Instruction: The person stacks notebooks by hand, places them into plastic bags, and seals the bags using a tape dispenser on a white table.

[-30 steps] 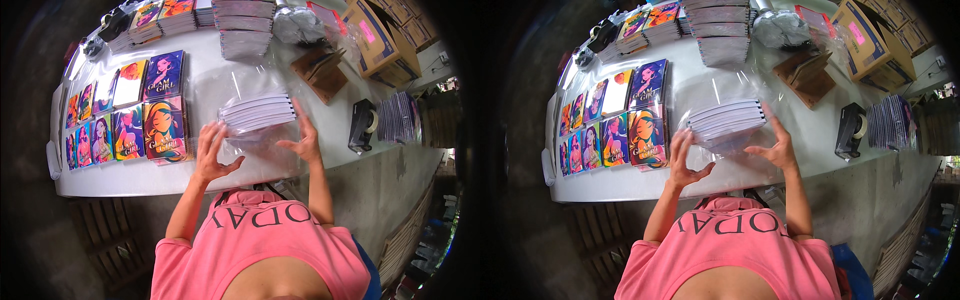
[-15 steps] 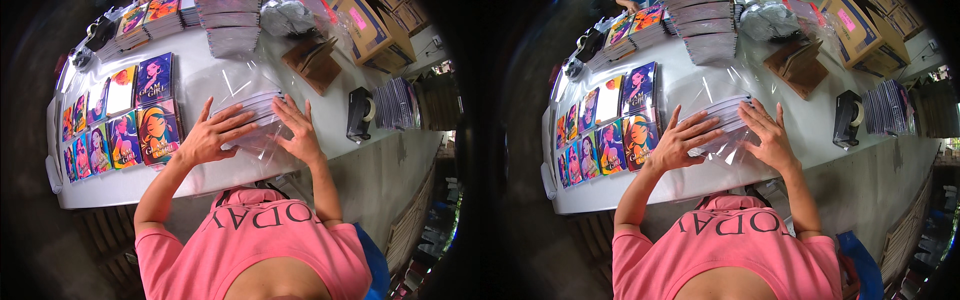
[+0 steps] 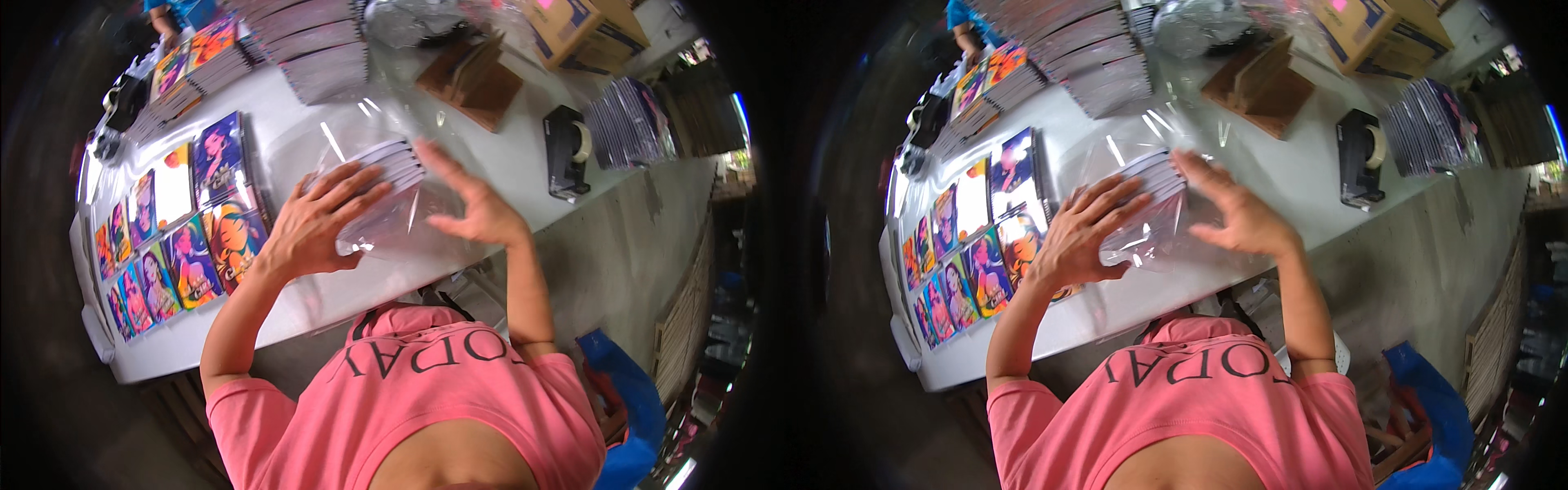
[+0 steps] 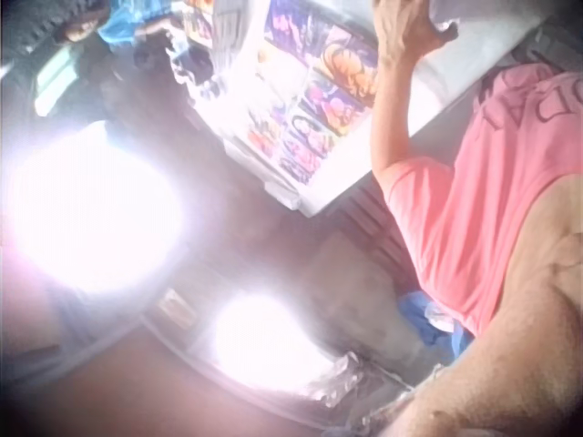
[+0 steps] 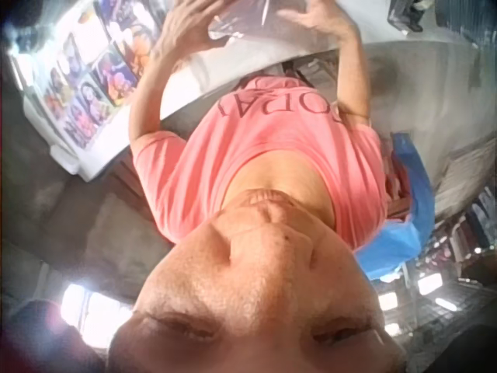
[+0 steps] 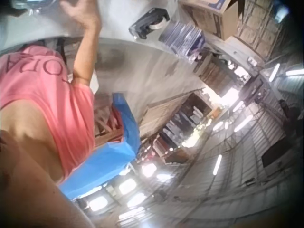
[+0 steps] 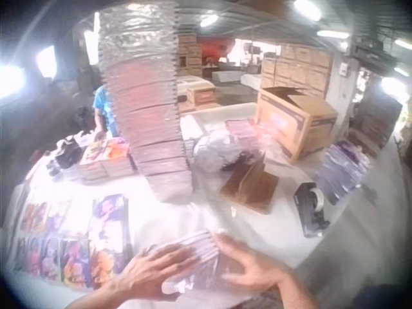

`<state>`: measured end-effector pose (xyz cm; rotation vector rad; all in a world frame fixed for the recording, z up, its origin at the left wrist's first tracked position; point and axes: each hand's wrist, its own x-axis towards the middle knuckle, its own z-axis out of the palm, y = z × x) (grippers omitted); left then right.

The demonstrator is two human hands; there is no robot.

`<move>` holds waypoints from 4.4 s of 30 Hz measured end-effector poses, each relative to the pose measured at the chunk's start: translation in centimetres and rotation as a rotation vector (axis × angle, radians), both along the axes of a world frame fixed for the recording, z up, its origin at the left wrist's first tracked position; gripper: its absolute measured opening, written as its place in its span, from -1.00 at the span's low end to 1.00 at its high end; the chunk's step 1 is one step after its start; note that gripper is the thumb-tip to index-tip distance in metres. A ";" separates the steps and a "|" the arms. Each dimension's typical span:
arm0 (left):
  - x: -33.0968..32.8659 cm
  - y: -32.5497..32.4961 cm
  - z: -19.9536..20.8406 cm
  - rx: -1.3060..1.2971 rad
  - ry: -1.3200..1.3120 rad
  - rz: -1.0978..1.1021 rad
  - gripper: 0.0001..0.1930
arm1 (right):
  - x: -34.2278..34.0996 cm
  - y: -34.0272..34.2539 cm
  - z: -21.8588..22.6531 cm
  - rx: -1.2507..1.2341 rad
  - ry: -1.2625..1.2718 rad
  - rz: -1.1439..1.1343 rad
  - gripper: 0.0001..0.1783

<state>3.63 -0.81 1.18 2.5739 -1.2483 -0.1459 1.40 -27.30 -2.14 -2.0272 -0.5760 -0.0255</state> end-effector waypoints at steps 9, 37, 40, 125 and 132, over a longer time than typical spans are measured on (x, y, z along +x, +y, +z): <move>-0.3 -0.6 -0.1 0.054 -0.007 0.046 -0.04 | -4.4 -28.5 -8.0 0.025 0.460 -1.260 -0.47; -0.5 0.8 -0.3 0.066 -0.007 0.011 0.00 | 6.3 2.5 7.9 0.020 0.564 0.363 -0.11; -0.3 0.8 -0.7 0.046 -0.003 0.001 0.00 | 7.6 6.6 7.4 -0.091 0.640 0.378 0.00; -1.5 -1.6 -5.7 -0.448 -0.683 0.167 -0.78 | -5.6 -27.5 -8.3 0.987 0.611 -0.853 -0.77; -1.2 -2.2 -6.0 -0.536 -0.730 0.134 -0.81 | -10.4 -27.2 -14.1 -0.028 0.516 -1.143 -0.71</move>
